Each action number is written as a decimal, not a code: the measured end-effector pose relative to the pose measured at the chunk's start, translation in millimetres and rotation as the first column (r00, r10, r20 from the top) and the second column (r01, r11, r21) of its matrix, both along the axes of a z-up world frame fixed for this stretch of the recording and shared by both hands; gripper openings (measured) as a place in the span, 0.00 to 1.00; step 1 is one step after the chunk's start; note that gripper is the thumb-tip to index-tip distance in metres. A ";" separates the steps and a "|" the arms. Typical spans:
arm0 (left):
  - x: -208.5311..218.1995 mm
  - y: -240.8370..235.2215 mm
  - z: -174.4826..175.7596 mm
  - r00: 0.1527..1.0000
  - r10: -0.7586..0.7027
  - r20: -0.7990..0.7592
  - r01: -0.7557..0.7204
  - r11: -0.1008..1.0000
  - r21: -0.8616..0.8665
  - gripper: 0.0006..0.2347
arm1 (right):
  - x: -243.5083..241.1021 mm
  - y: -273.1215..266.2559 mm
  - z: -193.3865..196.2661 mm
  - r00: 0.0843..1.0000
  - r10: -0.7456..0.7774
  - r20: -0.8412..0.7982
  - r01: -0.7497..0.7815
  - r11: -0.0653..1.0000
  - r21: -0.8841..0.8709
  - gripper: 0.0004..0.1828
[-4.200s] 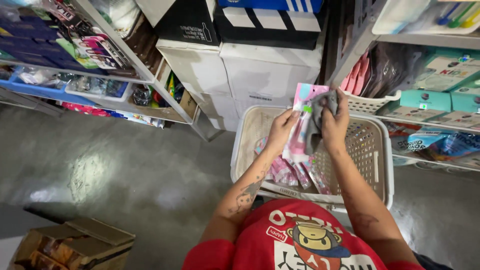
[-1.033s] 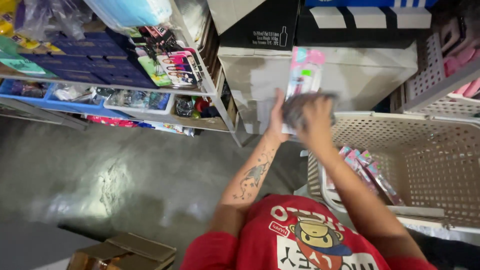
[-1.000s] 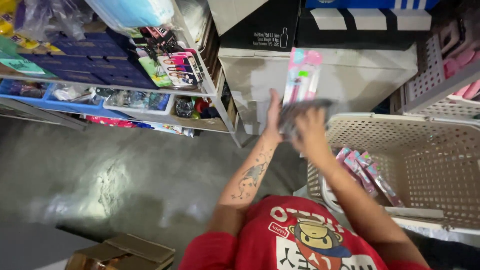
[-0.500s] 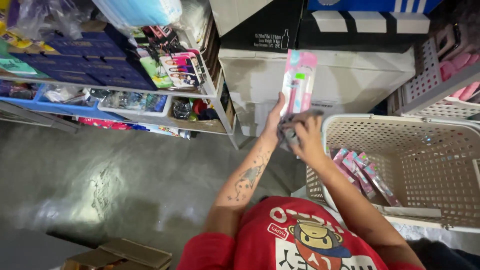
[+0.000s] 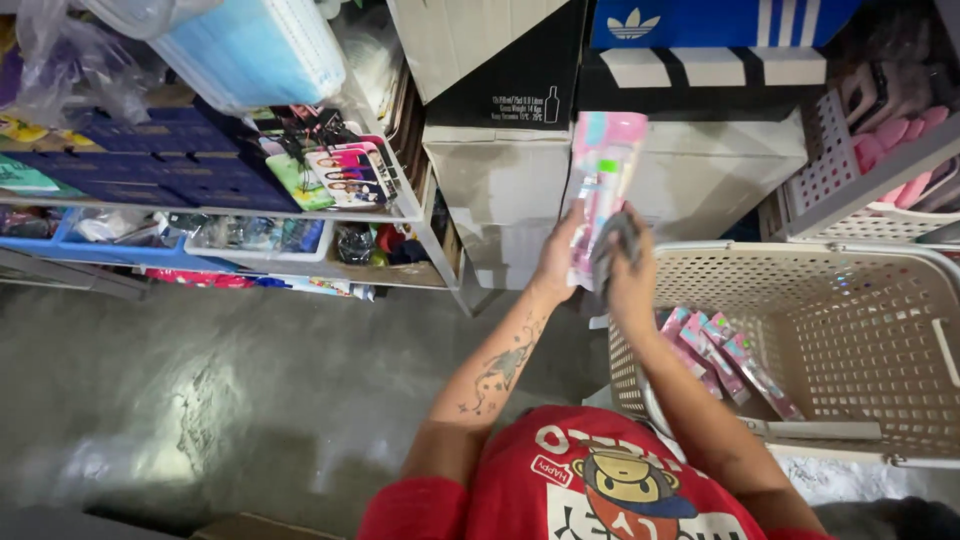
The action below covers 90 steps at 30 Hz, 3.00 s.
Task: Wiping down individual hygiene and cosmetic products with a cloth and placing them into a shopping basket.
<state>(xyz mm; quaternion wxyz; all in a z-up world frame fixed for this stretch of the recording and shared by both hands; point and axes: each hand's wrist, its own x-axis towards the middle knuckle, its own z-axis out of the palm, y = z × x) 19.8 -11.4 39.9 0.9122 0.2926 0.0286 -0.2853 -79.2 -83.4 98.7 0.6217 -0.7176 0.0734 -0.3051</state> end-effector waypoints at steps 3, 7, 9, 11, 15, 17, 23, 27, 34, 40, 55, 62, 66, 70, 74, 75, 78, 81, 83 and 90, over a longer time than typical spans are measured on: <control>-13.7 16.9 43.8 0.943 -0.019 0.333 -0.056 0.976 0.213 0.17 | 12.5 -28.7 0.0 0.992 -0.118 -0.039 0.118 0.993 0.001 0.12; -9.4 4.6 30.0 0.886 0.015 0.464 -0.169 0.941 0.293 0.11 | -5.1 -37.2 6.4 0.967 -0.158 -0.198 0.132 0.982 -0.139 0.12; -19.5 -2.0 54.9 0.874 0.044 0.483 -0.225 0.919 0.325 0.10 | -10.5 -40.1 11.7 0.969 -0.196 -0.153 0.167 0.968 -0.188 0.12; -28.0 -10.7 65.1 0.858 -0.004 0.514 -0.206 0.914 0.351 0.12 | -8.0 -56.5 31.0 0.970 -0.233 -0.065 0.226 0.969 -0.102 0.13; -44.1 -41.2 70.3 0.765 -0.153 0.625 -0.169 0.889 0.425 0.17 | -8.6 -65.8 63.5 0.981 -0.192 -0.007 0.192 0.980 0.051 0.28; -52.9 -52.4 78.0 0.771 -0.184 0.609 -0.116 0.901 0.419 0.21 | -4.4 -89.3 52.0 0.966 -0.258 -0.002 0.258 0.965 0.050 0.16; -69.6 -93.1 65.9 0.808 -0.239 0.538 -0.005 0.911 0.413 0.24 | -12.0 -170.4 38.6 0.918 -0.395 0.036 0.391 0.916 0.084 0.03; -79.9 -119.7 74.4 0.719 -0.331 0.612 -0.128 0.801 0.584 0.23 | -25.8 -166.8 90.9 0.969 -0.247 0.006 0.245 0.962 0.124 0.23; -108.4 -170.7 75.0 0.758 -0.307 0.576 -0.139 0.787 0.601 0.19 | -55.9 -252.4 46.5 0.925 -0.379 -0.004 0.371 0.909 -0.192 0.04; -133.2 -223.7 72.1 0.835 -0.091 0.543 -0.209 0.860 0.466 0.16 | -99.0 -265.7 44.6 0.925 -0.378 -0.046 0.377 0.889 0.261 0.08; -209.2 -281.7 136.2 0.734 -0.250 0.632 -0.249 0.766 0.593 0.18 | -154.5 -286.0 56.1 0.993 -0.017 0.118 0.074 0.865 -0.496 0.40; -127.1 -311.5 -53.2 0.915 -0.175 0.365 -0.006 0.896 0.445 0.19 | -163.0 -259.4 72.0 0.993 0.012 0.116 0.004 0.990 -0.138 0.40; -183.8 -275.4 123.3 0.937 -0.321 0.137 0.181 0.781 0.598 0.25 | -186.8 -251.2 46.7 0.999 0.020 -0.026 -0.027 0.955 -0.296 0.39; -188.3 -339.3 -35.5 0.928 -0.134 0.349 -0.018 0.916 0.400 0.18 | -174.9 -283.5 48.9 0.992 -0.126 0.003 0.125 0.980 -0.155 0.39; -205.3 -316.3 37.0 0.845 -0.041 0.533 -0.252 0.848 0.466 0.16 | -193.0 -259.0 71.4 0.994 -0.111 -0.021 0.112 0.994 0.021 0.32; -196.1 -316.1 40.5 0.889 0.065 0.454 -0.250 0.900 0.359 0.17 | -200.0 -247.3 73.1 0.998 -0.017 -0.058 0.014 0.999 -0.044 0.35; -121.1 -311.5 -9.8 0.777 0.041 0.628 -0.525 0.592 0.611 0.09 | -220.0 -259.4 -4.3 0.989 0.067 -0.131 -0.069 0.998 -0.007 0.28; -143.3 -291.0 45.3 0.800 0.162 0.577 -0.560 0.545 0.624 0.08 | -215.2 -312.8 -38.7 0.989 -0.003 -0.149 -0.011 0.995 -0.097 0.30; -167.1 -296.8 63.3 0.821 0.111 0.560 -0.529 0.517 0.673 0.08 | -186.8 -336.7 1.7 0.993 -0.058 -0.106 0.060 0.998 0.013 0.25; -192.2 -315.6 121.2 0.744 0.032 0.668 -0.646 0.290 0.706 0.11 | -167.3 -335.8 16.4 0.947 0.014 -0.320 -0.077 0.980 -0.185 0.24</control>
